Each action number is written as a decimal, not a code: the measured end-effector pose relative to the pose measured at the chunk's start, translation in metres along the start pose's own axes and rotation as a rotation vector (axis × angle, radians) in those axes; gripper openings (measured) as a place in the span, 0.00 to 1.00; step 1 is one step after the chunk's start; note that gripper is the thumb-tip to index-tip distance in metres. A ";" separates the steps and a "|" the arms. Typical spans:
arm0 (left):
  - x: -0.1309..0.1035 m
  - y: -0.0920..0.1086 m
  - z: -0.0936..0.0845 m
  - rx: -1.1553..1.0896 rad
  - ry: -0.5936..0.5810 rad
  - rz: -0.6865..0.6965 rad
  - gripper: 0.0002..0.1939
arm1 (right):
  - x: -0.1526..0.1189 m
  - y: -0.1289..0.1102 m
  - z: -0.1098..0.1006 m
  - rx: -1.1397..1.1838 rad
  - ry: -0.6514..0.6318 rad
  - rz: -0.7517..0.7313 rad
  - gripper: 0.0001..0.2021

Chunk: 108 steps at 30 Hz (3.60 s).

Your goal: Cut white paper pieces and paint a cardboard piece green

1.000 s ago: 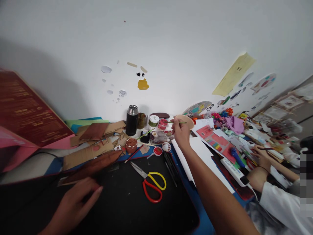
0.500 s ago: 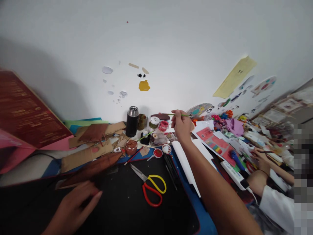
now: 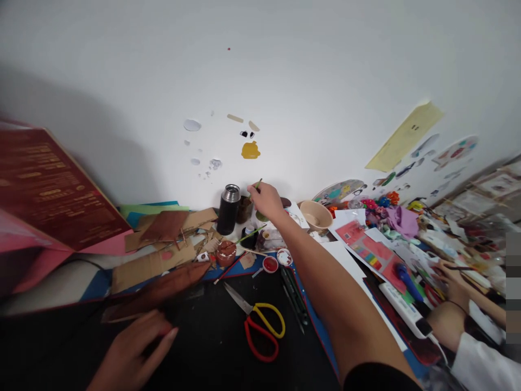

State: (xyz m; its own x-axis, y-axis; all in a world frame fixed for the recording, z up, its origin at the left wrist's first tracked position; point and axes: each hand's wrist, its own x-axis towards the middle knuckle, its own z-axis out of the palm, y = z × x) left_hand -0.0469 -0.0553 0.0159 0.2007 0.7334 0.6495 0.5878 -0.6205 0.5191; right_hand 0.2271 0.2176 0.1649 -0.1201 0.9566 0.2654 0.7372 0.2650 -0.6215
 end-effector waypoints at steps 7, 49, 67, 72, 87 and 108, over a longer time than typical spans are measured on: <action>-0.003 -0.003 0.001 0.006 0.000 -0.019 0.14 | 0.006 -0.007 0.012 -0.256 -0.073 -0.094 0.14; 0.001 -0.001 0.001 0.029 -0.033 -0.007 0.15 | 0.016 -0.002 0.032 -0.508 -0.210 -0.077 0.16; 0.001 0.000 0.000 0.026 -0.058 -0.026 0.14 | 0.018 0.000 0.038 -0.293 -0.265 0.014 0.18; 0.002 0.000 0.000 0.029 -0.062 -0.027 0.14 | 0.018 0.000 0.036 -0.285 -0.227 0.001 0.17; 0.002 0.000 0.001 0.027 -0.067 -0.022 0.14 | 0.017 -0.001 0.038 -0.264 -0.286 0.032 0.18; 0.002 0.000 0.001 0.025 -0.063 -0.027 0.13 | 0.011 -0.001 0.034 -0.317 -0.272 0.003 0.18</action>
State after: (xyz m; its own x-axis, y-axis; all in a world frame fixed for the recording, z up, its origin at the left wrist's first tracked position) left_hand -0.0459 -0.0537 0.0165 0.2331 0.7660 0.5990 0.6126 -0.5941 0.5213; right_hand 0.2019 0.2323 0.1433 -0.2580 0.9656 0.0329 0.9009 0.2527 -0.3529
